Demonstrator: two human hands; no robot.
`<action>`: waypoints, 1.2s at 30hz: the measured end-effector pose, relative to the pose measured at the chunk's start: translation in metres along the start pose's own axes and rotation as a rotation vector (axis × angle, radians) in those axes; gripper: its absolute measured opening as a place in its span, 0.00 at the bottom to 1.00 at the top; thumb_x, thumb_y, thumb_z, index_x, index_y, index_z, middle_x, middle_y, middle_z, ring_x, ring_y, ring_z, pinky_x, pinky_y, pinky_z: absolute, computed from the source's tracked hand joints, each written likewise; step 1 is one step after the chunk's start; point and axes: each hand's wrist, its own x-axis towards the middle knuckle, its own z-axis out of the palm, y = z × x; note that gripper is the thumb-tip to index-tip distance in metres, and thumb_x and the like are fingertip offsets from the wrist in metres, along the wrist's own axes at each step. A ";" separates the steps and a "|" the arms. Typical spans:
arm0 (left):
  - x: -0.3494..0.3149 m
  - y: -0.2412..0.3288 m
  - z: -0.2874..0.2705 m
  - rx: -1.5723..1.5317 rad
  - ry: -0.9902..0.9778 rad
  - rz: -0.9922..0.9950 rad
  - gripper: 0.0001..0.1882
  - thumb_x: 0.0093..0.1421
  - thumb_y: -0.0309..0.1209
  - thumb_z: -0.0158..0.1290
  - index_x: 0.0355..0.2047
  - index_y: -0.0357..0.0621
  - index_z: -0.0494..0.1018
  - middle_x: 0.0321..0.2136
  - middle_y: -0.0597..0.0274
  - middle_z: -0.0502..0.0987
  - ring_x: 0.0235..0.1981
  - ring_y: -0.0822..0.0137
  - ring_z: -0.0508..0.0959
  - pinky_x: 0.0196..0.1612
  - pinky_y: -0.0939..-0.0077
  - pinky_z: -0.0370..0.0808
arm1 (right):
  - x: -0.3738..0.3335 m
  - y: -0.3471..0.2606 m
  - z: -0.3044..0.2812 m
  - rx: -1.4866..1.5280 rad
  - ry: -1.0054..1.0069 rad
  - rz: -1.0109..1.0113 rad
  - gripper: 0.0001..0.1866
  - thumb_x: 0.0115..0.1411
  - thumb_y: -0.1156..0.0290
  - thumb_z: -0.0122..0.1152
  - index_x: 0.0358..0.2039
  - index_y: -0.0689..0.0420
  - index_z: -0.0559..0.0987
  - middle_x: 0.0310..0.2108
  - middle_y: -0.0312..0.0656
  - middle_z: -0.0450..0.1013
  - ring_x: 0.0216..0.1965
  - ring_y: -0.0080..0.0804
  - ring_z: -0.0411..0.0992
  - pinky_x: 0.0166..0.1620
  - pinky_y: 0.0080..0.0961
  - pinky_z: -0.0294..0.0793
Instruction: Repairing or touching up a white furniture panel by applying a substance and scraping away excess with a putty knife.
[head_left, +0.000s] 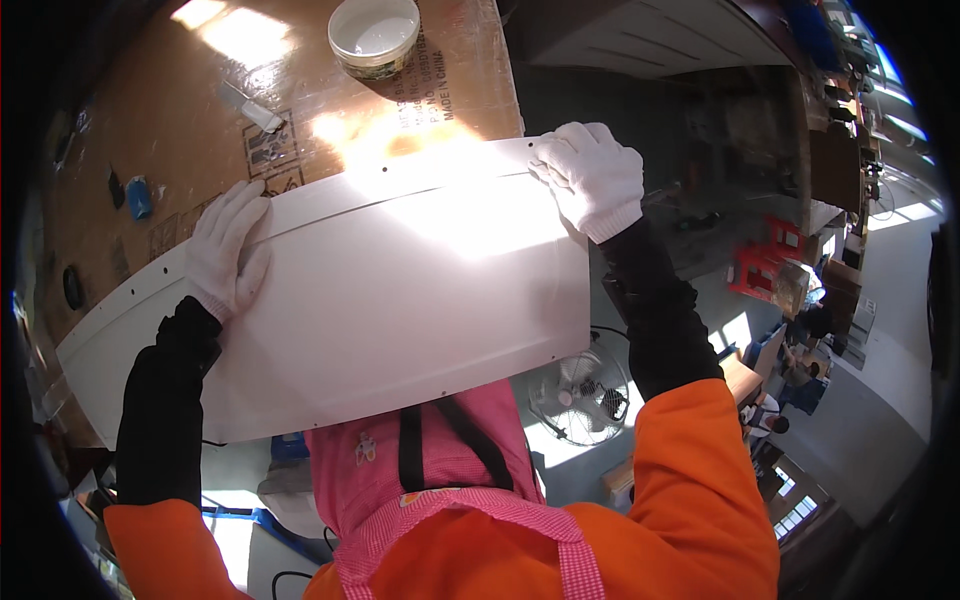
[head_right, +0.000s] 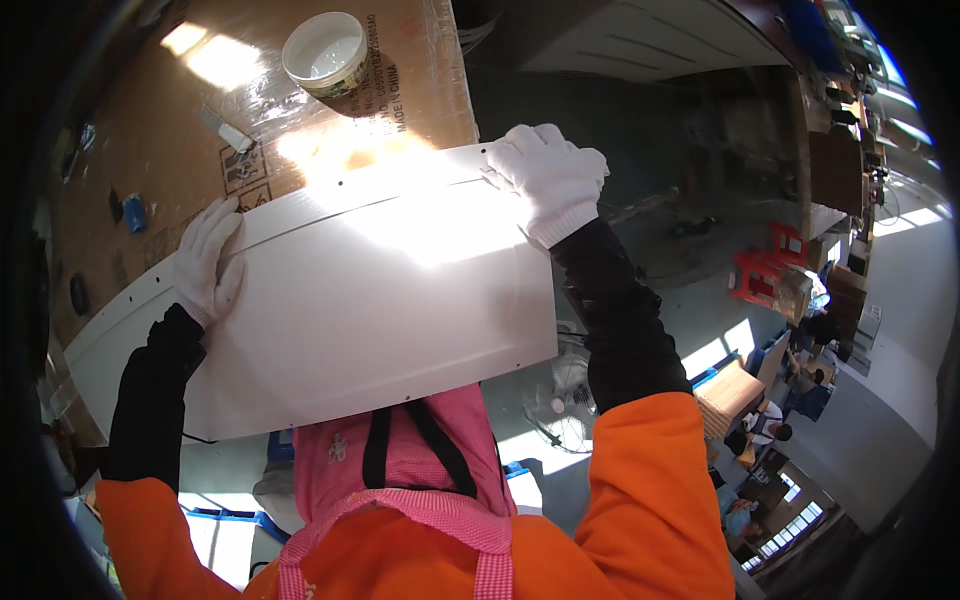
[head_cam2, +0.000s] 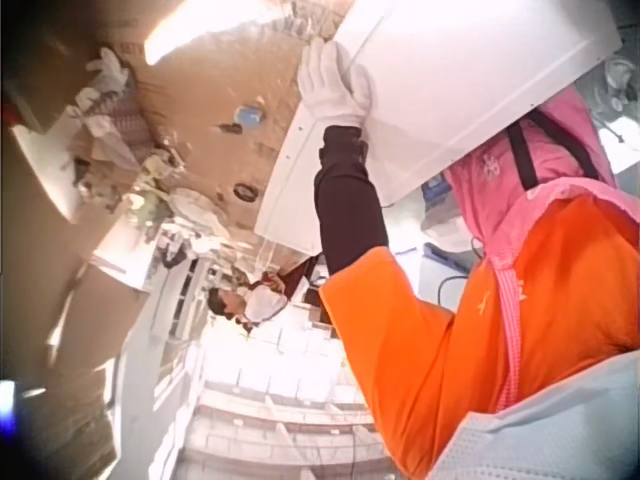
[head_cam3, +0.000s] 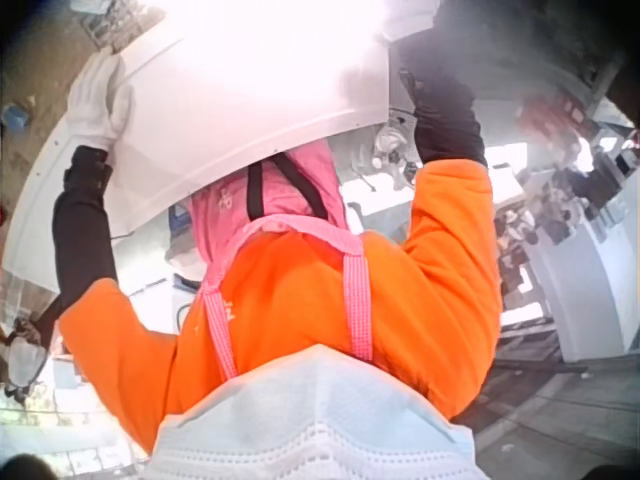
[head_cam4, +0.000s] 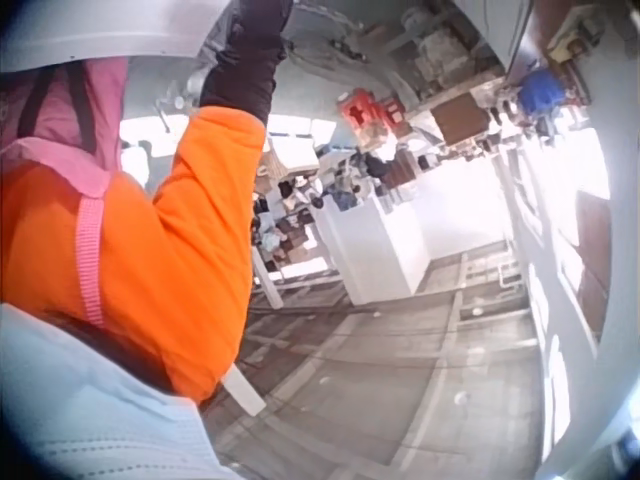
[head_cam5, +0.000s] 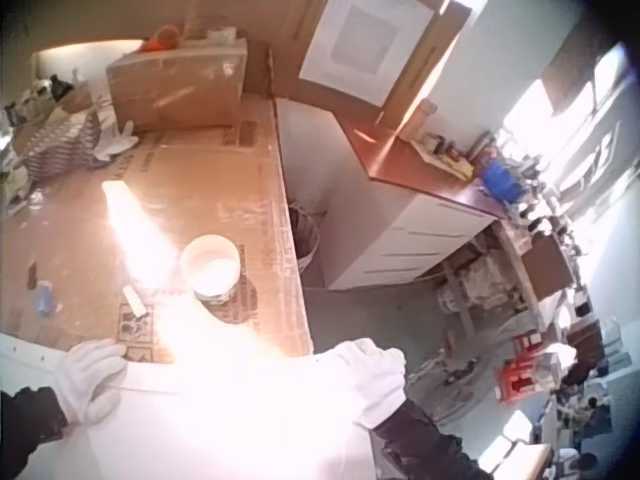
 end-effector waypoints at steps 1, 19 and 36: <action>-0.001 0.000 -0.002 0.007 -0.010 -0.010 0.29 0.57 0.30 0.57 0.61 0.43 0.69 0.64 0.49 0.71 0.66 0.43 0.69 0.68 0.50 0.65 | -0.004 0.007 -0.002 -0.061 -0.028 0.011 0.09 0.51 0.63 0.75 0.32 0.42 0.81 0.31 0.25 0.74 0.34 0.30 0.77 0.28 0.31 0.77; 0.002 0.000 -0.002 0.001 -0.010 -0.008 0.29 0.57 0.30 0.57 0.61 0.43 0.69 0.64 0.48 0.71 0.66 0.43 0.69 0.67 0.50 0.65 | -0.019 0.041 -0.014 -0.171 -0.083 0.098 0.10 0.50 0.65 0.76 0.32 0.44 0.83 0.34 0.26 0.78 0.40 0.32 0.79 0.35 0.35 0.79; -0.005 -0.005 0.004 0.012 -0.017 -0.013 0.29 0.58 0.32 0.56 0.61 0.43 0.69 0.64 0.47 0.71 0.66 0.42 0.69 0.68 0.50 0.64 | 0.009 0.018 0.001 0.446 0.004 0.550 0.10 0.59 0.59 0.70 0.37 0.47 0.84 0.38 0.39 0.78 0.40 0.47 0.79 0.44 0.41 0.79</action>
